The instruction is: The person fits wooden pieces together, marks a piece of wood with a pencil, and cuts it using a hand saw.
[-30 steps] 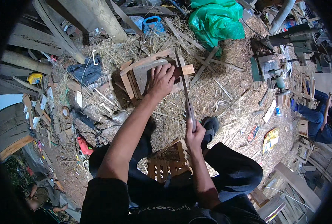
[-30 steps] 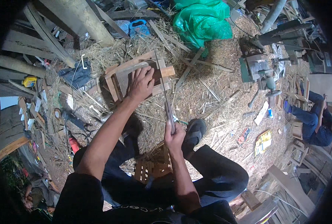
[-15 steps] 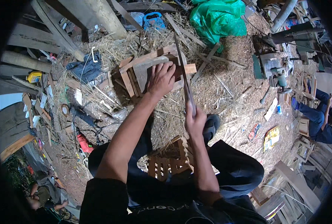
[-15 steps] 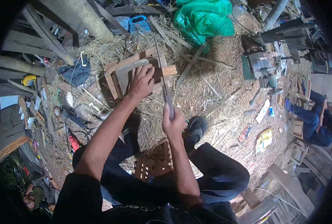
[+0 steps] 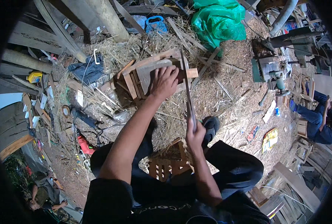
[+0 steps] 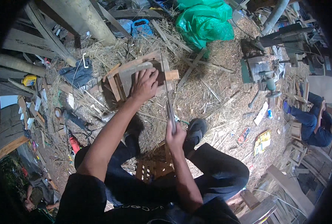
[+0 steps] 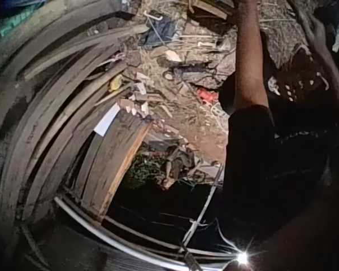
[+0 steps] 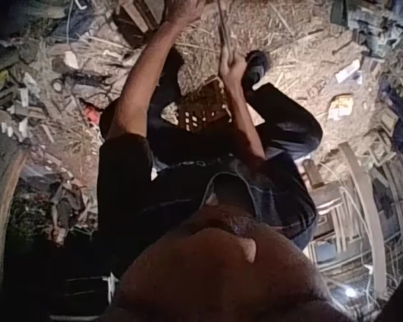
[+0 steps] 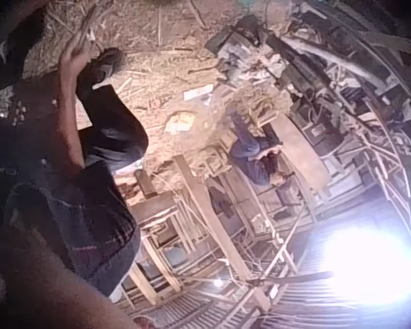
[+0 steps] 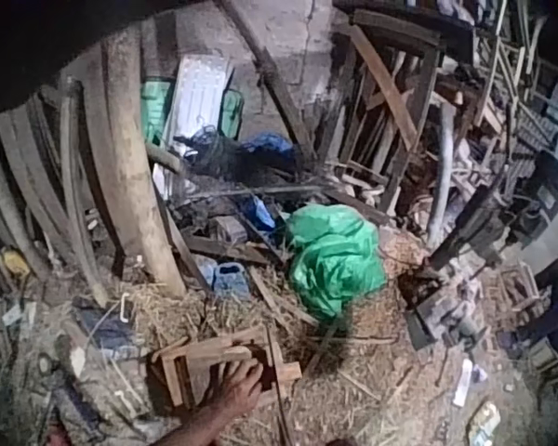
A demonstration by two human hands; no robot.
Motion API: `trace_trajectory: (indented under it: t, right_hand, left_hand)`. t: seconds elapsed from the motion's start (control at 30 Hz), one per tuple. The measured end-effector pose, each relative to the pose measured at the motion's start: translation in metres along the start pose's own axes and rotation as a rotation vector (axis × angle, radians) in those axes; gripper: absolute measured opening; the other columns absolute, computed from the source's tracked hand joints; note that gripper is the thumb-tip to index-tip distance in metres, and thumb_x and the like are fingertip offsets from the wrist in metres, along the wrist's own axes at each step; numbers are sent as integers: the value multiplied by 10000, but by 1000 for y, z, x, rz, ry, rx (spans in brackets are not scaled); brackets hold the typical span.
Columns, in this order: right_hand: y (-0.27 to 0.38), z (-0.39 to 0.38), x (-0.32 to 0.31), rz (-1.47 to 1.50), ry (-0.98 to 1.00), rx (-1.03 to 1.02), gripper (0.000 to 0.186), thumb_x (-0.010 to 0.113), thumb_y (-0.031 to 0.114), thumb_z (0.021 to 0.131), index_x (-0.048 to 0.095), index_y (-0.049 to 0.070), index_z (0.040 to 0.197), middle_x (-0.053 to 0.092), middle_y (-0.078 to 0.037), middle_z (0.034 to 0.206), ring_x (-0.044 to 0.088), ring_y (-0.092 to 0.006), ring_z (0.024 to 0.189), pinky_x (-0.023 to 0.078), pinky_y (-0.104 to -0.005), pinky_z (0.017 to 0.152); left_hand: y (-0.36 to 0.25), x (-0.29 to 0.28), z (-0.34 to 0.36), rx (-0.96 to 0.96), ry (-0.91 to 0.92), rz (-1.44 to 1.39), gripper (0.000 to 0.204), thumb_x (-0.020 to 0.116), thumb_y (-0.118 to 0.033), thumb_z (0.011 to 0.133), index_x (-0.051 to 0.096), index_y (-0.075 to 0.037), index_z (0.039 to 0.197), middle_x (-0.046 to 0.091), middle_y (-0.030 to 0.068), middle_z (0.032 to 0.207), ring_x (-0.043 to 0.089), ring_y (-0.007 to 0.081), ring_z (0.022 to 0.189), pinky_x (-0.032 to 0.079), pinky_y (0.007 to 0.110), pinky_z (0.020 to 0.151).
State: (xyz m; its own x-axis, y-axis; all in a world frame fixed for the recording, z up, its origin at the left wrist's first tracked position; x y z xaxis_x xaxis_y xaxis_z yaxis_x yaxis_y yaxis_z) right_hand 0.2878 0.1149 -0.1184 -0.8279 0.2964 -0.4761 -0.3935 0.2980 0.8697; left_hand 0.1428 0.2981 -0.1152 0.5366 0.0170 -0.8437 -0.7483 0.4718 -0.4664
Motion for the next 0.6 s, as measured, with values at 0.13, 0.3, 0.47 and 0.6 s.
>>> trace_trajectory:
  t: [0.13, 0.3, 0.47, 0.6]
  right_hand:
    - [13, 9, 10, 1, -4, 55, 305, 579, 200, 940, 601, -27, 738, 487, -29, 526, 427, -69, 500, 338, -301, 447]
    - [4, 11, 6, 85, -61, -11, 314, 589, 179, 936, 569, -20, 694, 446, -19, 516, 404, -70, 491, 318, -294, 444]
    - [13, 1, 7, 76, 44, 121, 315, 570, 196, 958, 598, -31, 742, 484, 19, 564, 434, -46, 543, 340, -267, 459]
    - [21, 34, 20, 0, 5, 26, 303, 586, 198, 946, 597, -26, 742, 463, 2, 540, 413, -48, 522, 329, -281, 450]
  left_hand:
    - [3, -5, -8, 13, -10, -12, 421, 645, -137, 759, 589, -11, 1157, 538, 111, 1174, 477, 303, 1147, 331, 471, 985]
    - [-6, -1, 2, 20, -36, -51, 407, 652, -148, 771, 599, -10, 1151, 541, 112, 1209, 479, 304, 1151, 338, 468, 978]
    - [3, -3, -9, 5, -17, -54, 424, 657, -133, 759, 597, -5, 1158, 541, 112, 1194, 479, 301, 1158, 325, 473, 999]
    - [1, 0, 0, 30, -39, -27, 430, 654, -123, 754, 596, -6, 1164, 542, 111, 1184, 484, 306, 1151, 321, 484, 1003]
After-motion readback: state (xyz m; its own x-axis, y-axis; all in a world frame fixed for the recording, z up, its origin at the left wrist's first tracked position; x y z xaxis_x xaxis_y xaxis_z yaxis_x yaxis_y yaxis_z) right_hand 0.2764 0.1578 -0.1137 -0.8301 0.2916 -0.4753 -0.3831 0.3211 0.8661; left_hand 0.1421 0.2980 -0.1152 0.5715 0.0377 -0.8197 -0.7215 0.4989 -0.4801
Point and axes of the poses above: each hand's wrist, its own z-axis towards the middle knuckle, its own x-axis out of the palm, y = z × x, the point moved 10 cm from there along z, towards the middle knuckle
